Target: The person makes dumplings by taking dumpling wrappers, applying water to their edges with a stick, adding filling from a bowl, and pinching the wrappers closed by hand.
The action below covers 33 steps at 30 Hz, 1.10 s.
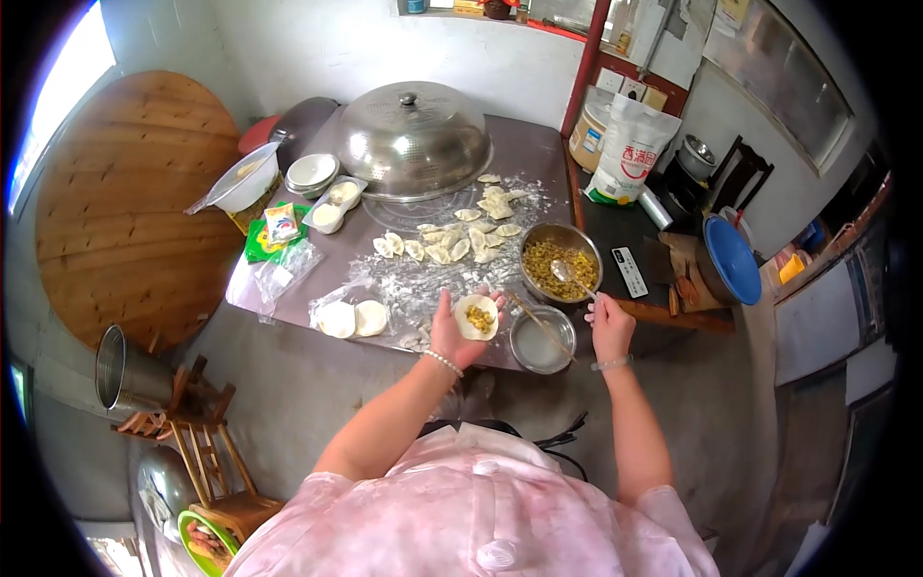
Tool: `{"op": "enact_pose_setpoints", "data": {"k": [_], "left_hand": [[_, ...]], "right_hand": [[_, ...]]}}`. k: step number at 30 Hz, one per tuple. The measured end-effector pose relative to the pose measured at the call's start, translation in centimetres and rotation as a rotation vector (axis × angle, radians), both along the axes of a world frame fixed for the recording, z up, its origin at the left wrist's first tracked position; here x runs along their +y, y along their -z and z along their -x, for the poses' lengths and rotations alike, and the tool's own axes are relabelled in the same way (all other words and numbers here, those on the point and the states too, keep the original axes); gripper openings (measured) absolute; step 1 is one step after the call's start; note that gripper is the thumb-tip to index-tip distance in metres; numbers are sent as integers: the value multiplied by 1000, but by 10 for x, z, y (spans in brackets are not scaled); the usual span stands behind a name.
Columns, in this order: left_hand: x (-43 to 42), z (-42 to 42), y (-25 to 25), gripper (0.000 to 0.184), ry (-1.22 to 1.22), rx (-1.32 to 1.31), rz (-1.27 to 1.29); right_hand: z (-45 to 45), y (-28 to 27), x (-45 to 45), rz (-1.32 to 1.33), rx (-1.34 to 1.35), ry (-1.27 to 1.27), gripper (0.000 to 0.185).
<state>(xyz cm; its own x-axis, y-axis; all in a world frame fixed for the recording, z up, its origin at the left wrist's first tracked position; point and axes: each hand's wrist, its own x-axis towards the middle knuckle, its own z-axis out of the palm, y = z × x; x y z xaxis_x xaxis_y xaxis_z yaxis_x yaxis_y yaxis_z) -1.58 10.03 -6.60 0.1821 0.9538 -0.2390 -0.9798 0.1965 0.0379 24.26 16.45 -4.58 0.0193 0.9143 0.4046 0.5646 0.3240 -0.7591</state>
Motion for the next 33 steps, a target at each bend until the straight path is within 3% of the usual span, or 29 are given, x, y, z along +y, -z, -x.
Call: {"op": "enact_pose_setpoints", "data": {"k": [3,6,11,14,17,20,23,28,33], "left_hand": [[-16,4,-5,72,19,12,-17],[-30,8,-9,72,26,25,-4],[-44,12,-9,73,42,13,16],[-46,10,-20,74,48,24,20],[-48,10,-33,74,59,16,-29],[-51,11,-42,74,65,2,-46],[-55,9,-49,72,70,-13,-34],[-64,1,-56,69,131,-53,-66],[-70,-7,-63,70,158,-82,-51]], "right_hand": [[-11,11,23,-216,-591,-27,17],[-7,29,40,-9,-927,-106,19],[16,60,53,142,-1133,-146,16],[28,48,58,255,-1225,-162,13],[36,0,47,315,-1021,-130,21],[37,-28,16,-254,-716,-261,25],[47,-58,-31,-535,-514,-501,23],[55,-66,-91,-772,-469,-660,18],[64,-68,-110,-805,-479,-669,14]]}}
